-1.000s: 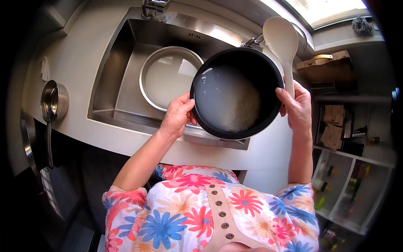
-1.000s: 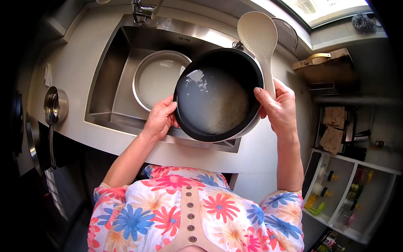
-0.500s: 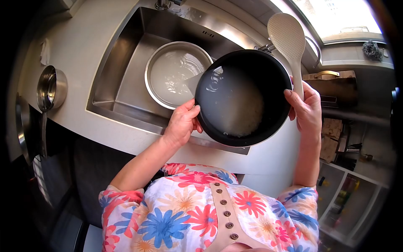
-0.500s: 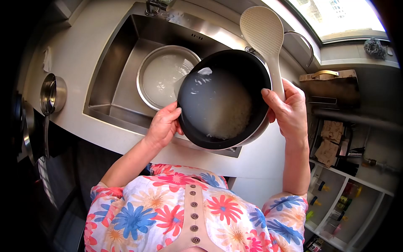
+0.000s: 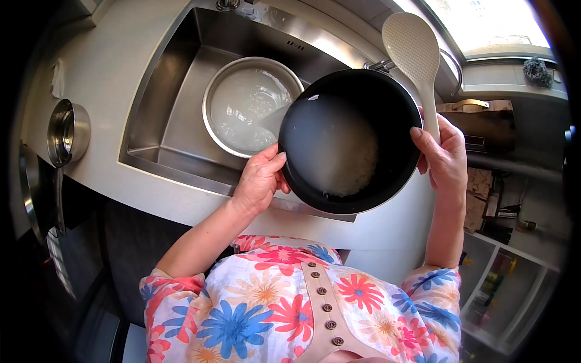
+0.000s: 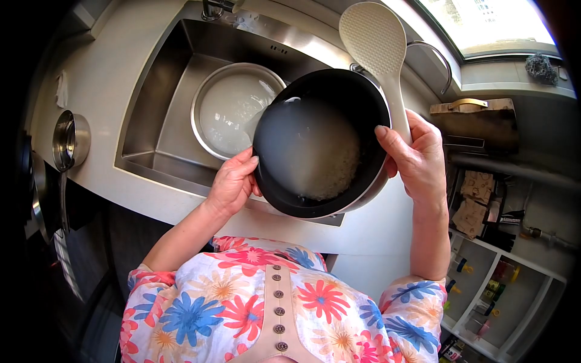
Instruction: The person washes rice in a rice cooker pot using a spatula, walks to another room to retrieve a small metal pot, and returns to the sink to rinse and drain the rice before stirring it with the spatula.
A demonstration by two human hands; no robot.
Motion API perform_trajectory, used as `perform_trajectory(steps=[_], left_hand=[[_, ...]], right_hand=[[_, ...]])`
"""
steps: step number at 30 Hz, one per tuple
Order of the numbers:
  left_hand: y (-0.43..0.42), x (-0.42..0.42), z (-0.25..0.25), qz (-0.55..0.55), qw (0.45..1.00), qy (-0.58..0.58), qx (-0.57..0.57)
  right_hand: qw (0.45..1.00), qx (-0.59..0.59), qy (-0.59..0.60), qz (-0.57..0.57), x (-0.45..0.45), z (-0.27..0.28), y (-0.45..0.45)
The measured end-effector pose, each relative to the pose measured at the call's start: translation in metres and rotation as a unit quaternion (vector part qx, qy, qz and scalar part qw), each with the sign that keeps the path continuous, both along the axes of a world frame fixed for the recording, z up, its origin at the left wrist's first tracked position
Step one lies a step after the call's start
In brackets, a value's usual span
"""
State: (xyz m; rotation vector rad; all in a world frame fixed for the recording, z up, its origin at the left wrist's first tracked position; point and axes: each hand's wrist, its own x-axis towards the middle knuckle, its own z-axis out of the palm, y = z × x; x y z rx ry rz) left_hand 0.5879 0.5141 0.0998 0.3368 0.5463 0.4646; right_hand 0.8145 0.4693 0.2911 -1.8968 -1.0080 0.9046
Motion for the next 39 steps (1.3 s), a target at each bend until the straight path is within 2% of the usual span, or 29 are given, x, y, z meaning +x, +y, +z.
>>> perform_trajectory(steps=[39], left_hand=[[-0.005, 0.002, -0.004, -0.015, 0.999, -0.033, -0.027]], right_hand=[[0.999, -0.017, -0.017, 0.022, -0.007, 0.013, 0.004]])
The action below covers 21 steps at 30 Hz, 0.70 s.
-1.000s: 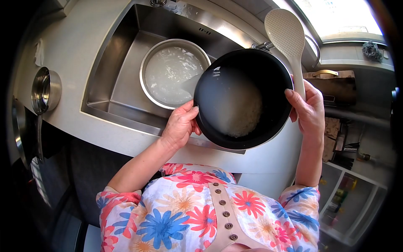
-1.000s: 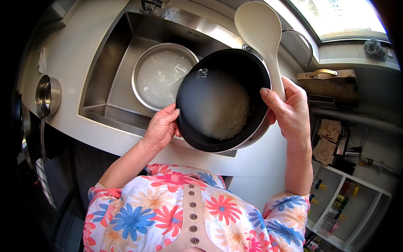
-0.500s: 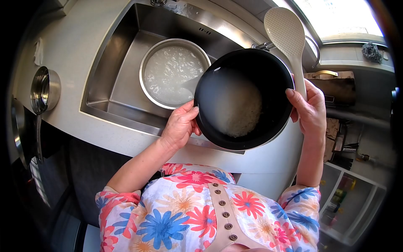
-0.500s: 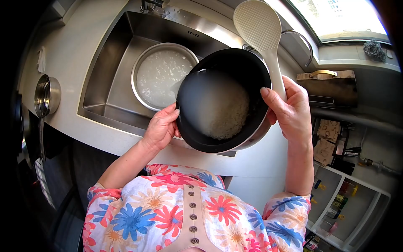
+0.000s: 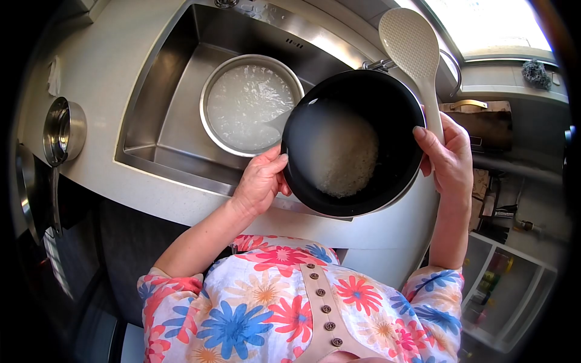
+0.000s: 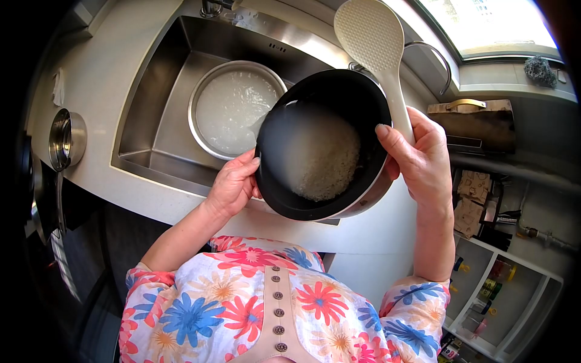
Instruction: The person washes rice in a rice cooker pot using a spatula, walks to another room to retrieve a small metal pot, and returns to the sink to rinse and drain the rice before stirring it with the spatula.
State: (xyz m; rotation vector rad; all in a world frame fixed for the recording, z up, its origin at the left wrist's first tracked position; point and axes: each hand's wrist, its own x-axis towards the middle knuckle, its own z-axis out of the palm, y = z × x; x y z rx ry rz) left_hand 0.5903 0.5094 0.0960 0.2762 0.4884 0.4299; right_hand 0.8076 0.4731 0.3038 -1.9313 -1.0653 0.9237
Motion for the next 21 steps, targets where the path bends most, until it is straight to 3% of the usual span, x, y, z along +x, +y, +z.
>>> perform_trajectory(steps=[21], left_hand=[[-0.0007, 0.0018, -0.0001, -0.017, 1.0, 0.004, -0.017]], right_hand=[[1.0, -0.008, 0.004, 0.01, -0.0037, 0.0039, 0.0044]])
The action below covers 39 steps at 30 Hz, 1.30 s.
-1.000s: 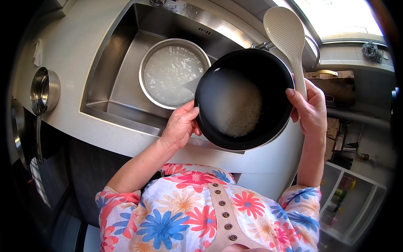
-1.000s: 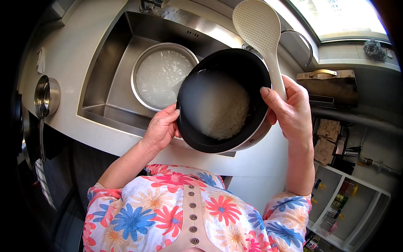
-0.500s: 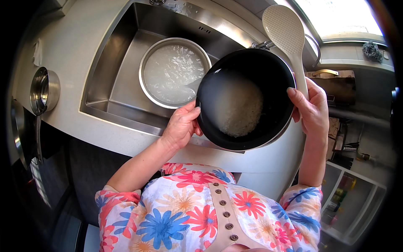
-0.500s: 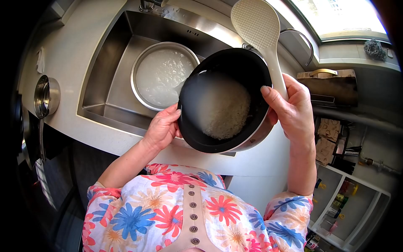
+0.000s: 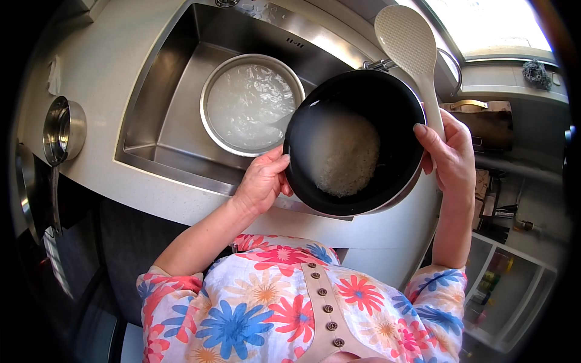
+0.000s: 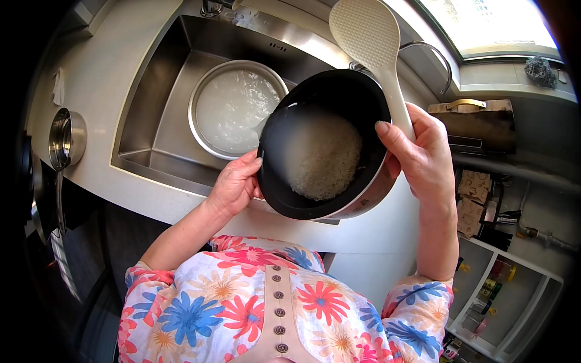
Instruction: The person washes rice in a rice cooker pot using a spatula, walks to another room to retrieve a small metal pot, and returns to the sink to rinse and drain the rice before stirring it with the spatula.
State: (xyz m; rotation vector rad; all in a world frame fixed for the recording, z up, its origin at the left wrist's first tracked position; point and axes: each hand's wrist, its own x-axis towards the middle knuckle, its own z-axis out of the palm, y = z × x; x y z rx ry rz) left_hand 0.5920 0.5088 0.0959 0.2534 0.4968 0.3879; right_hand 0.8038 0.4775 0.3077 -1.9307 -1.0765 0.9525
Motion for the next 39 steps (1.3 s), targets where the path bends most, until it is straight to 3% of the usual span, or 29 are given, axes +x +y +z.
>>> perform_trajectory(steps=[39], left_hand=[[-0.002, 0.001, 0.002, 0.006, 0.999, 0.0, -0.042]], right_hand=[[0.999, -0.026, -0.018, 0.028, -0.01, 0.009, 0.01]])
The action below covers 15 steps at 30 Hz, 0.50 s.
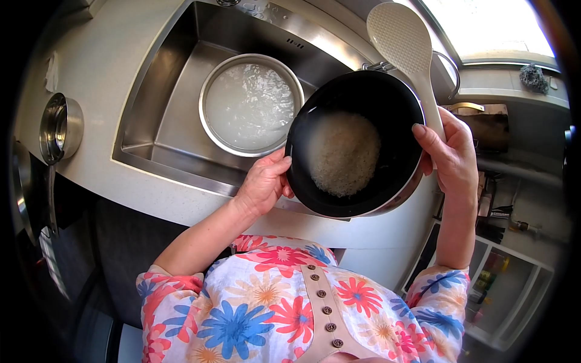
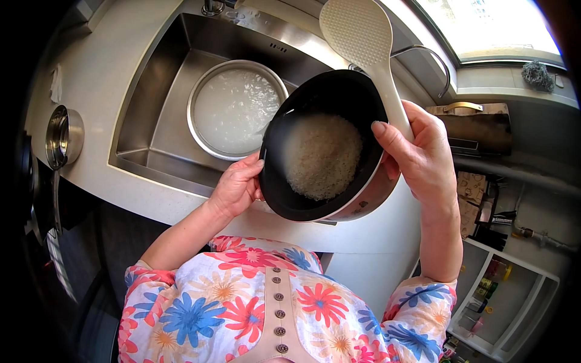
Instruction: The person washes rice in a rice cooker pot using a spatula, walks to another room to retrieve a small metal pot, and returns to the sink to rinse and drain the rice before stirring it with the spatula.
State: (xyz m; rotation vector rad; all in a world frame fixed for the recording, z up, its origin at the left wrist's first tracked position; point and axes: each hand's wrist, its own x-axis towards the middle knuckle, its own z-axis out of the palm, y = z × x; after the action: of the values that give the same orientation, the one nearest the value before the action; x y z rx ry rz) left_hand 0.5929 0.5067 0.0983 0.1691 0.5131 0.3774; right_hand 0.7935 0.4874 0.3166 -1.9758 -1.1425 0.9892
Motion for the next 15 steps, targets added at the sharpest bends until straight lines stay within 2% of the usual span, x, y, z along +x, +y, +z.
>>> perform_trajectory(steps=[15], left_hand=[[-0.0014, -0.0008, -0.0037, -0.007, 1.0, -0.026, 0.009]], right_hand=[[1.0, -0.004, -0.004, 0.007, -0.0041, 0.0015, 0.004]])
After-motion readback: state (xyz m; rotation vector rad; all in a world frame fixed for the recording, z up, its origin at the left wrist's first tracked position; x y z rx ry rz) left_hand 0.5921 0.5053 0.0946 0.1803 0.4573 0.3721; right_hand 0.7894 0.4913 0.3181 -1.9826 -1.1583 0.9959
